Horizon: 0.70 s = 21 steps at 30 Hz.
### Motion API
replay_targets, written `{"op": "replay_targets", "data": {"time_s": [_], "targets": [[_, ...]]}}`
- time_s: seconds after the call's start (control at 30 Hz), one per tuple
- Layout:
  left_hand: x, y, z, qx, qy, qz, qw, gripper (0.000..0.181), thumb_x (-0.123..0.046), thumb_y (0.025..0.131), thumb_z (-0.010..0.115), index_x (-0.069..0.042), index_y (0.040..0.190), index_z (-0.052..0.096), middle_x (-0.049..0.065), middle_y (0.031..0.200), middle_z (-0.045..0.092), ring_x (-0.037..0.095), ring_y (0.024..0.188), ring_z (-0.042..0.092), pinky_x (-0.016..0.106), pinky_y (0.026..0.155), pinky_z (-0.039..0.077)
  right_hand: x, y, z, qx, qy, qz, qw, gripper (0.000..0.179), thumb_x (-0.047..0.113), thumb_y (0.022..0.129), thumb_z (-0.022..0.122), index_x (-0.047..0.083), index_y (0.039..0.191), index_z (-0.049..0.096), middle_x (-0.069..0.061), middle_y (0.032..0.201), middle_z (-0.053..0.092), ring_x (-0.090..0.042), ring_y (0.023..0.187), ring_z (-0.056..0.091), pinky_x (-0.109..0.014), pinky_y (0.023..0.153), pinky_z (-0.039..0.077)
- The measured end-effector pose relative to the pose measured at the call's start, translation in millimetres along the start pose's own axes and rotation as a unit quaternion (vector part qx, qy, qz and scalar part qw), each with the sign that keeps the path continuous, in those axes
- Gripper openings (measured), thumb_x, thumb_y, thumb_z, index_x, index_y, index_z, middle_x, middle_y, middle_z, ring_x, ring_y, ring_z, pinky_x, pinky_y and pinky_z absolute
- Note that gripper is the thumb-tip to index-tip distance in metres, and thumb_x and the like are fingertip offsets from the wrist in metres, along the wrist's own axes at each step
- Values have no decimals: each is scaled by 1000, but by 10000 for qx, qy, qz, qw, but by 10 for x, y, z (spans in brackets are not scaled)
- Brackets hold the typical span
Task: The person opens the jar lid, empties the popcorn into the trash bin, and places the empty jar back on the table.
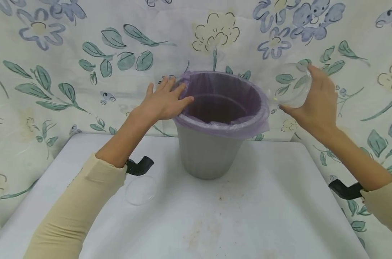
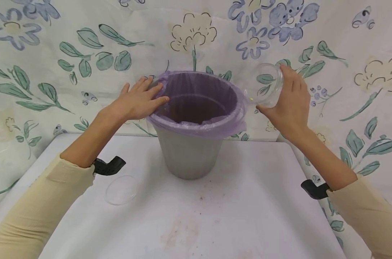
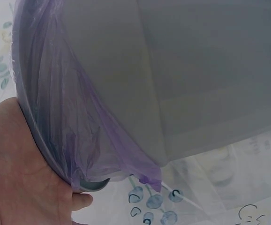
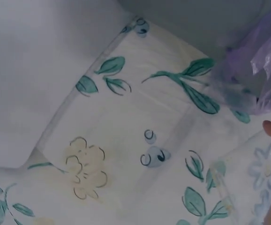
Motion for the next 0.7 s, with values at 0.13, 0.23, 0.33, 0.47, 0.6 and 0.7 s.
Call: {"op": "replay_targets", "data": {"time_s": [0.13, 0.23, 0.33, 0.47, 0.6, 0.7], "targets": [[-1, 1, 0, 3, -12, 6, 10000, 74, -57, 105, 21, -12, 161, 7, 19, 164, -11, 35, 149, -17, 61, 113, -12, -41, -102, -12, 217, 834, 980, 9914, 105, 14, 69, 91, 8, 154, 29, -15, 150, 39, -31, 138, 34, -46, 116, 20], [2, -1, 0, -2, 2, -8, 10000, 74, -57, 105, 21, -12, 161, 6, 19, 164, -11, 34, 149, -17, 61, 113, -12, -63, -227, -21, 411, 1270, 1472, 9801, 111, 12, 70, 90, 11, 157, 21, -14, 152, 33, -30, 139, 31, -45, 116, 19], [3, -1, -1, -13, 13, -1, 10000, 74, -57, 105, 20, -13, 161, 5, 18, 164, -11, 34, 149, -16, 62, 113, -12, -84, -386, -36, 610, 1564, 1879, 9677, 113, 15, 73, 89, 15, 158, 15, -11, 156, 25, -28, 142, 26, -48, 117, 17], [0, 1, -2, -27, 13, 14, 10000, 74, -58, 104, 20, -14, 161, 4, 18, 164, -11, 34, 149, -16, 62, 113, -11, -116, -647, -50, 947, 1728, 2535, 9470, 113, 25, 79, 85, 20, 160, 6, -14, 160, 18, -36, 146, 21, -61, 114, 19], [3, -2, -1, -18, -1, 4, 10000, 74, -58, 104, 20, -14, 161, 4, 18, 164, -11, 34, 149, -17, 62, 113, -11, -143, -909, -47, 1264, 1861, 2957, 9284, 112, 30, 84, 82, 22, 160, 0, -18, 162, 14, -46, 144, 19, -70, 108, 23], [5, -4, 0, -1, -32, -1, 10000, 74, -58, 104, 20, -14, 161, 3, 18, 164, -11, 34, 149, -17, 62, 113, -12, -147, -1088, -47, 1392, 1976, 3059, 9209, 111, 29, 85, 81, 22, 160, -1, -19, 162, 12, -48, 144, 18, -72, 105, 26]]}}
Point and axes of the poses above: each hand's wrist, its own y-axis towards the middle knuckle, its own z-axis out of the palm, x = y × z, the point moved 3 cm from there along y, towards the middle knuckle
